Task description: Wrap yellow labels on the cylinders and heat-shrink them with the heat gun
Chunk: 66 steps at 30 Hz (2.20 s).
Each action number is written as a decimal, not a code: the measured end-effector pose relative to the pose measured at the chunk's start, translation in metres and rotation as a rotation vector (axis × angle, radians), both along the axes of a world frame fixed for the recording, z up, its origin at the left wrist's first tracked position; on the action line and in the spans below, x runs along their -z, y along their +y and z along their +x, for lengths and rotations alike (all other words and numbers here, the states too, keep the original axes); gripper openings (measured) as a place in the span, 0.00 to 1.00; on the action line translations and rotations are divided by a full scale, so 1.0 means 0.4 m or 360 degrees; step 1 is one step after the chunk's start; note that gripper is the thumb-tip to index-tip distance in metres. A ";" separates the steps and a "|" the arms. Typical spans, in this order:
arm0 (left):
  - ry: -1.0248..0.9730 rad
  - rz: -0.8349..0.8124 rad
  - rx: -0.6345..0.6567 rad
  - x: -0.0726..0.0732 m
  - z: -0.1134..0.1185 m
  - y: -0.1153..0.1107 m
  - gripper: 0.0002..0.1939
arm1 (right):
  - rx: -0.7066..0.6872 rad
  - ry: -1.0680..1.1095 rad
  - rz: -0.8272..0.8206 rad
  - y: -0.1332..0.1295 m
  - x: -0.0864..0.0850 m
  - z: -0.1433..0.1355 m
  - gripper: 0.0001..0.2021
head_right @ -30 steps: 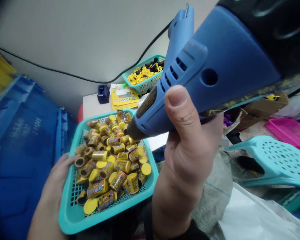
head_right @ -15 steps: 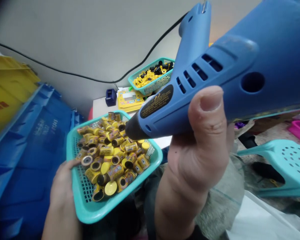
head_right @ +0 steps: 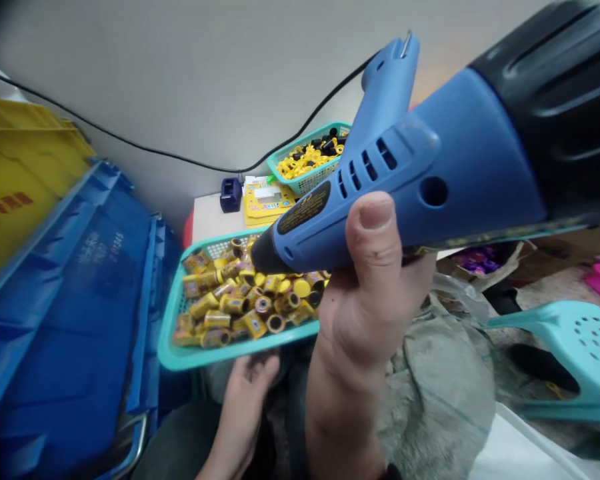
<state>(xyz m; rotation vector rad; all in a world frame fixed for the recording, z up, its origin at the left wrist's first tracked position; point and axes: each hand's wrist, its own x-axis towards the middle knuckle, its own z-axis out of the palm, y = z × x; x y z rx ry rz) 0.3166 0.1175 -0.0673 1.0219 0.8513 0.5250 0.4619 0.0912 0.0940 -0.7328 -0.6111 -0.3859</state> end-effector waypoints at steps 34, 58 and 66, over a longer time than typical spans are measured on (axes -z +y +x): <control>0.0060 0.0553 -0.0848 -0.119 0.049 0.254 0.18 | -0.0270 0.0066 0.0048 0.003 0.004 0.018 0.16; 0.0925 0.2035 -0.0239 -0.140 0.046 0.372 0.18 | -0.0121 0.0124 0.0055 0.001 0.007 0.025 0.22; 0.1202 0.2023 -0.0142 -0.119 0.051 0.361 0.14 | -0.0261 0.0103 -0.0027 0.001 0.007 0.028 0.26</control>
